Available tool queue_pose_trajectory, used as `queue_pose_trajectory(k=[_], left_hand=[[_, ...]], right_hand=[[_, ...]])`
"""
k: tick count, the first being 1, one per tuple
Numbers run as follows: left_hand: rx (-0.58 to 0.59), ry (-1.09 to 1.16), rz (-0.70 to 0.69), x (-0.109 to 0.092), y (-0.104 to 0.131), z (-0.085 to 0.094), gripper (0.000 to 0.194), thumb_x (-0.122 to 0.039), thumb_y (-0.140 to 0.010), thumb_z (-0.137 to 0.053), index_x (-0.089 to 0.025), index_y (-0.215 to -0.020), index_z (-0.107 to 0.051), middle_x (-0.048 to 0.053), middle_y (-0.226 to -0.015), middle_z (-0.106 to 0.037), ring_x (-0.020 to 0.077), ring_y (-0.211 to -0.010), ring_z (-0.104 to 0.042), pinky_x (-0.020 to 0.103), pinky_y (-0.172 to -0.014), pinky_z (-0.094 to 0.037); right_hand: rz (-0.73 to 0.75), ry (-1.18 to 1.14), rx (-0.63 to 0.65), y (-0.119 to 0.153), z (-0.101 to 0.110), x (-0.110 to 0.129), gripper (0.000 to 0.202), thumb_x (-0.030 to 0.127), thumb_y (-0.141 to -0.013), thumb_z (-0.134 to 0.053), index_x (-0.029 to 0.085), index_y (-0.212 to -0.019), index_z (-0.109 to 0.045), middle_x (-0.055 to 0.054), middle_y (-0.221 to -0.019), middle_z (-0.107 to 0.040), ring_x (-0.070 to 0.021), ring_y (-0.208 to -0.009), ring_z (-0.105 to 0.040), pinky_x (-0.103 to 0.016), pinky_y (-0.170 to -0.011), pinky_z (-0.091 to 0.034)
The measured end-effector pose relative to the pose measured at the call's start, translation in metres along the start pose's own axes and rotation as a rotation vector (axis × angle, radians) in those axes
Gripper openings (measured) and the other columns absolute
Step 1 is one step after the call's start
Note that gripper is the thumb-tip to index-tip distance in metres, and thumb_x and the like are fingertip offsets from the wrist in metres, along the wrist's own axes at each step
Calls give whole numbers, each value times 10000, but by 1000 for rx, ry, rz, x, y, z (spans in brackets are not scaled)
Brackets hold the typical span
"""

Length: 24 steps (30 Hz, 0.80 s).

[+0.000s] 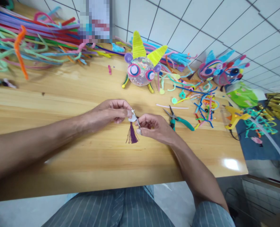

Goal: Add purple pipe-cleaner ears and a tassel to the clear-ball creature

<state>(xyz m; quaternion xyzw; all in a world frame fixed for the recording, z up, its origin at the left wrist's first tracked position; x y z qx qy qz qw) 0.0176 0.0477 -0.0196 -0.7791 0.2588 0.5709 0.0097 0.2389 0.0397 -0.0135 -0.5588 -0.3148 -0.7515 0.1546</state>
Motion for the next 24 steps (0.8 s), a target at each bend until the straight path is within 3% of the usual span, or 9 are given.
queue_pose_trajectory(k=[24], left_hand=[[12,29,-24,3,0,-1,24,-129,-767,-736,-143,-768,-717,-9,-679,-689,56,-516,-473,195,-493,-345]], right_hand=[[1,-47,8,0,-2,-4,342,451,-839,-895,188,-984,-731,4,-796,-641,-118,-693,-542,-260,-652,-426]])
Point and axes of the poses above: each hand's wrist, its own y-axis away from the middle knuckle, its own z-axis out of the back of the hand, x = y × z, the point moved 2 cm from there along -y, towards the middle knuckle
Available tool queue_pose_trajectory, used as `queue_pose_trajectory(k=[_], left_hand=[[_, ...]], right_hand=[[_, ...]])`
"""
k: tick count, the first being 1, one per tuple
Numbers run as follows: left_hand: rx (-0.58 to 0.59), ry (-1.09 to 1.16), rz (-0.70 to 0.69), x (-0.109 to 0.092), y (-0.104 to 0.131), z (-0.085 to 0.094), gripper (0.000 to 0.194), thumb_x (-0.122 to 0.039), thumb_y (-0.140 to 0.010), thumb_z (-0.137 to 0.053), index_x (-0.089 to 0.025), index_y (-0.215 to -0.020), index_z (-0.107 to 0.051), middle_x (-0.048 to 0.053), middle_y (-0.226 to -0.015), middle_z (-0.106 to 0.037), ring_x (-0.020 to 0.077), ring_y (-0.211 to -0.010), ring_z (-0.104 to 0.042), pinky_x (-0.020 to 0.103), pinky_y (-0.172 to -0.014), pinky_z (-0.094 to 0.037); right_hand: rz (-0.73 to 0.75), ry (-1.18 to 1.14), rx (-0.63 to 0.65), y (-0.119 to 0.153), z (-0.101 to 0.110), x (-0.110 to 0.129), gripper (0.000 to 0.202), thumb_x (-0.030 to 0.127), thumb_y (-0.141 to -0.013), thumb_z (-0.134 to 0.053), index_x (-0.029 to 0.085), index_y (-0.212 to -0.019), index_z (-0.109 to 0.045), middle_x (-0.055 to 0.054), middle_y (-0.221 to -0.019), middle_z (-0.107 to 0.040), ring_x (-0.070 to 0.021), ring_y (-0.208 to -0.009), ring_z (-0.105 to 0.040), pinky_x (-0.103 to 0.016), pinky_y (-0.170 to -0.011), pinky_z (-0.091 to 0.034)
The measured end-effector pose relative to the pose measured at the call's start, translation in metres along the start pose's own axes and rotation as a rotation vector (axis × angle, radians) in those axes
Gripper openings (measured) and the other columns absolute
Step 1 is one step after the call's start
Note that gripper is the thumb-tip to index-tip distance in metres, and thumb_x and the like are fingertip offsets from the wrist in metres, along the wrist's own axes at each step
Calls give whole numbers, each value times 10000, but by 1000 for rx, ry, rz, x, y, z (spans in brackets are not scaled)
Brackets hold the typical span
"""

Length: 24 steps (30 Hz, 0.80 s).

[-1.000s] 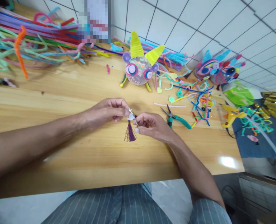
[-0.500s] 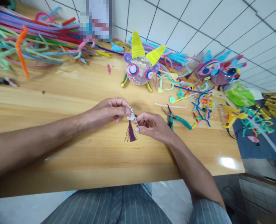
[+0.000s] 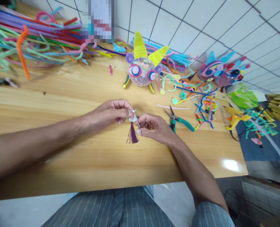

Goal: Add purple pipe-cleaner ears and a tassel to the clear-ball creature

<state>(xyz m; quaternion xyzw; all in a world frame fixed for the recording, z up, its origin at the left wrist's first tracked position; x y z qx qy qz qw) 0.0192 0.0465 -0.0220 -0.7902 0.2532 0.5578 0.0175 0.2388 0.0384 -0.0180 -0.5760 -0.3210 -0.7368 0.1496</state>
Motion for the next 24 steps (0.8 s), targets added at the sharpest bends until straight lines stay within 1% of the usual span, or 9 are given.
queue_pose_trajectory(k=[5,12,20,24], left_hand=[[-1,-9,17,-1,0,-1,28,-119,-768,-721,-143,-754,-716,-8,-680,-689,54,-514,-468,192,-491,-345],[-1,-20,21,0,-1,1,18,-136,-749,-740,-142,-761,-728,-14,-657,-658,55,-513,-452,197,-497,-345],[-6,-34,24,-1,0,1,24,-145,-731,-739,-149,-752,-730,-10,-670,-672,60,-524,-453,203,-512,-352],[-4,-46,32,-1,1,1,13,-145,-739,-734,-146,-750,-726,-2,-687,-680,59,-530,-456,202,-513,-351]], right_hand=[[-13,8,2,0,0,1,365,478,-830,-900,191,-980,-731,1,-792,-652,-121,-688,-547,-262,-647,-439],[15,53,-2,0,2,2,392,522,-847,-875,182,-981,-735,1,-776,-646,-118,-679,-538,-257,-632,-429],[3,44,-5,0,0,5,389,515,-839,-885,186,-969,-723,1,-777,-637,-121,-685,-536,-266,-637,-435],[-5,27,17,-1,0,4,393,515,-835,-888,191,-974,-715,8,-778,-633,-115,-676,-538,-259,-635,-442]])
Point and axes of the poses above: each hand's wrist, its own y-axis away from the middle knuckle, its own z-axis out of the back of the hand, x = y × z, the point moved 2 cm from there along -y, towards the middle knuckle
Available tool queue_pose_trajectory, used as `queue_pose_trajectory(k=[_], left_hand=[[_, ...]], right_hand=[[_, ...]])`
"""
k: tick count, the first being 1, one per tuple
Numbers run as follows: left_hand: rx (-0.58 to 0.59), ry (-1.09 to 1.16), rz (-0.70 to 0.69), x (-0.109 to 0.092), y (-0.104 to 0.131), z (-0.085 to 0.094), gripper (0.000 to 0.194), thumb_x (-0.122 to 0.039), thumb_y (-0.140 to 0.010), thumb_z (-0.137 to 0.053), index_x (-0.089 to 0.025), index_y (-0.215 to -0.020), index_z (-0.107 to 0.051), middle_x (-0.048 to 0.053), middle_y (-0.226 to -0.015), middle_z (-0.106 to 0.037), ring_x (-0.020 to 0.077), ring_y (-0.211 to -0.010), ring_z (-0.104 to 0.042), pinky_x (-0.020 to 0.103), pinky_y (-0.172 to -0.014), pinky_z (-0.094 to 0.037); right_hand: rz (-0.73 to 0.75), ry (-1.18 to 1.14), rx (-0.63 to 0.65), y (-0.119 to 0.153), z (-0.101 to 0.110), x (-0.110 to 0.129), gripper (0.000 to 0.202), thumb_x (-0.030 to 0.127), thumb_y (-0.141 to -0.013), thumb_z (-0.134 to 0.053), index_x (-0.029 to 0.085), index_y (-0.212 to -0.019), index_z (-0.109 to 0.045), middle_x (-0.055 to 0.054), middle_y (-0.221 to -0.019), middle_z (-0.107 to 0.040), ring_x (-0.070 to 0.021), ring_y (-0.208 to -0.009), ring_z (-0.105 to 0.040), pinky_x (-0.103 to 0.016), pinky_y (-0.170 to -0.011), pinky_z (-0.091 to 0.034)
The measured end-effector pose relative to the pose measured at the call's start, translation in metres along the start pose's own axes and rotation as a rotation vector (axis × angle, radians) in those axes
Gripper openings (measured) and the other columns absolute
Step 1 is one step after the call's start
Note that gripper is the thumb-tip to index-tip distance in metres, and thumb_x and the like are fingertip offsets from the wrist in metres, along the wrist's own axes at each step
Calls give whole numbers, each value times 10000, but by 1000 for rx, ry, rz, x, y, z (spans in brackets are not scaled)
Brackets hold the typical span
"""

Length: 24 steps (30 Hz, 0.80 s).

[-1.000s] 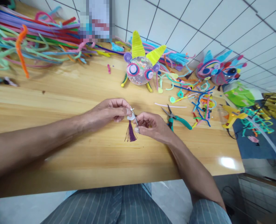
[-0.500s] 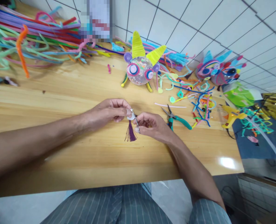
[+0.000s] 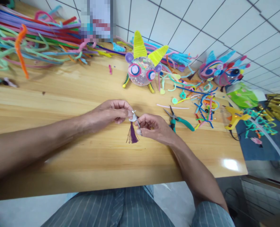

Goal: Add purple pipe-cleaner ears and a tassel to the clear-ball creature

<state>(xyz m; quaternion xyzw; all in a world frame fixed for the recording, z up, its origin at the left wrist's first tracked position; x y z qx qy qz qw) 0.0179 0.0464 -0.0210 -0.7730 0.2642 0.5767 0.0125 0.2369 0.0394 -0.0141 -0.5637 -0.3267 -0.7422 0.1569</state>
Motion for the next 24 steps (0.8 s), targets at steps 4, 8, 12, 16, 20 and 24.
queue_pose_trajectory(k=[4,8,12,16,20,24], left_hand=[[-4,-6,13,-1,0,0,18,-136,-740,-733,-146,-752,-724,0,-688,-680,63,-537,-463,201,-511,-348],[-6,10,13,-3,0,-2,31,-116,-731,-730,-144,-741,-722,-10,-651,-661,60,-519,-447,200,-505,-344],[-10,29,9,-3,0,-2,34,-111,-723,-722,-145,-726,-718,-14,-632,-653,58,-508,-444,201,-502,-346],[-3,27,-13,-2,0,0,25,-129,-711,-728,-147,-729,-723,-2,-675,-683,57,-519,-460,201,-502,-347],[-20,14,-9,-2,-1,0,32,-135,-697,-725,-154,-720,-713,-13,-656,-661,57,-518,-449,203,-508,-352],[-2,-26,-2,-3,0,0,5,-157,-709,-716,-157,-713,-716,-5,-679,-676,62,-541,-452,203,-523,-360]], right_hand=[[-3,-2,-1,0,1,-2,373,491,-840,-887,188,-977,-718,7,-783,-638,-114,-677,-541,-254,-635,-433],[2,10,-5,1,1,-1,379,508,-843,-883,188,-967,-723,5,-777,-638,-120,-675,-536,-259,-633,-430],[6,13,-6,1,0,2,379,513,-847,-880,190,-966,-722,6,-769,-630,-123,-675,-527,-266,-637,-429],[9,19,-6,1,1,2,376,515,-848,-878,192,-959,-722,6,-765,-623,-121,-670,-521,-261,-624,-415],[-7,16,-5,1,1,1,386,519,-843,-882,191,-968,-720,5,-766,-627,-122,-676,-525,-262,-625,-420],[-12,17,8,2,2,2,405,533,-841,-881,191,-977,-712,4,-764,-639,-126,-680,-538,-266,-632,-429]])
Point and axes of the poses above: each hand's wrist, its own y-axis away from the middle knuckle, its own z-axis out of the back of the hand, x = y × z, the point moved 2 cm from there along -y, towards the middle knuckle
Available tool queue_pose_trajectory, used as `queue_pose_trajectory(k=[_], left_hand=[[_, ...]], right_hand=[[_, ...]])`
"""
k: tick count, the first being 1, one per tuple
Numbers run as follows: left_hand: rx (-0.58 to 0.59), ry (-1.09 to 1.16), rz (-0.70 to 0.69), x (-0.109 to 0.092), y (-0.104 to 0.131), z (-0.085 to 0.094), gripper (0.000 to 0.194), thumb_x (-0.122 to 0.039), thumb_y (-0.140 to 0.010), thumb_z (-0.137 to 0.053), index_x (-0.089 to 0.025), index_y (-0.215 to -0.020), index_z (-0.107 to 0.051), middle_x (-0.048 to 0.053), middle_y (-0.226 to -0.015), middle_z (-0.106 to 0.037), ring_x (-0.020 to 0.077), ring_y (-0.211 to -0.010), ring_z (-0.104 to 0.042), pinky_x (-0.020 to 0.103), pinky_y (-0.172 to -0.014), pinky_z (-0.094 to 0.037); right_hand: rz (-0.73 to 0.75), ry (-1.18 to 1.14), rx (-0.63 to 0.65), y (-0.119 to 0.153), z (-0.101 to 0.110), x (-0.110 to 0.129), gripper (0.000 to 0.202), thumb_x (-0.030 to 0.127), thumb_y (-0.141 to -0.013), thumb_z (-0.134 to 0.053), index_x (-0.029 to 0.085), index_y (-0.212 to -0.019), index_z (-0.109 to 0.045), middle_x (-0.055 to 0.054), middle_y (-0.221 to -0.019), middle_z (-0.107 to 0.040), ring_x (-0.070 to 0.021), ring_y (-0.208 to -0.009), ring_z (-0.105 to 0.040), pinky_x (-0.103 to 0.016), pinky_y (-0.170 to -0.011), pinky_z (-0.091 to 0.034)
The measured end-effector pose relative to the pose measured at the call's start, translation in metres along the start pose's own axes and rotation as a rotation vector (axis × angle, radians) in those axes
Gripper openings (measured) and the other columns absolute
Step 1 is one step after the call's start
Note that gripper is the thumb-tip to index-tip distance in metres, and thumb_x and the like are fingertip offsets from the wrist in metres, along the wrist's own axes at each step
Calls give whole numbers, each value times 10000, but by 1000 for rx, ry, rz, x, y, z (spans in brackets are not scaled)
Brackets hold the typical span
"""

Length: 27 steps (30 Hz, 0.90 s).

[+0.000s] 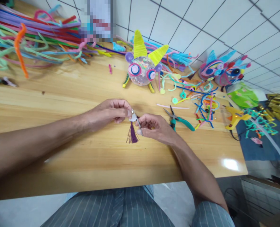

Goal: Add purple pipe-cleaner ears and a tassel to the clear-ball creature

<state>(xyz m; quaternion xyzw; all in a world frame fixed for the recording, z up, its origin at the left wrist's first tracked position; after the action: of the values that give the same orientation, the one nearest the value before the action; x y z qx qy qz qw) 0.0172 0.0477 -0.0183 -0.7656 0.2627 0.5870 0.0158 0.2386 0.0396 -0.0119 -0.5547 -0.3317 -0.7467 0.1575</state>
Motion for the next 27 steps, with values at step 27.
queue_pose_trajectory(k=[27], left_hand=[[83,-122,95,-3,0,2,32,-159,-703,-725,-158,-672,-735,-5,-631,-660,70,-521,-455,202,-490,-324]], right_hand=[[-29,88,128,2,7,10,441,582,-836,-863,184,-945,-708,0,-753,-650,-133,-683,-559,-265,-633,-422]])
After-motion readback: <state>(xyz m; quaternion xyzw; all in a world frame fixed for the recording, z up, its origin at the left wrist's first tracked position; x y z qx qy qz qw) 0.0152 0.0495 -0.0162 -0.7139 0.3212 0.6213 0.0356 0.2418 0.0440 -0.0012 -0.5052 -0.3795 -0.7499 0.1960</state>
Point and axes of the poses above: each hand's wrist, its own y-axis away from the middle knuckle, its own z-axis out of the back of the hand, x = y × z, the point moved 2 cm from there along -y, towards the middle knuckle
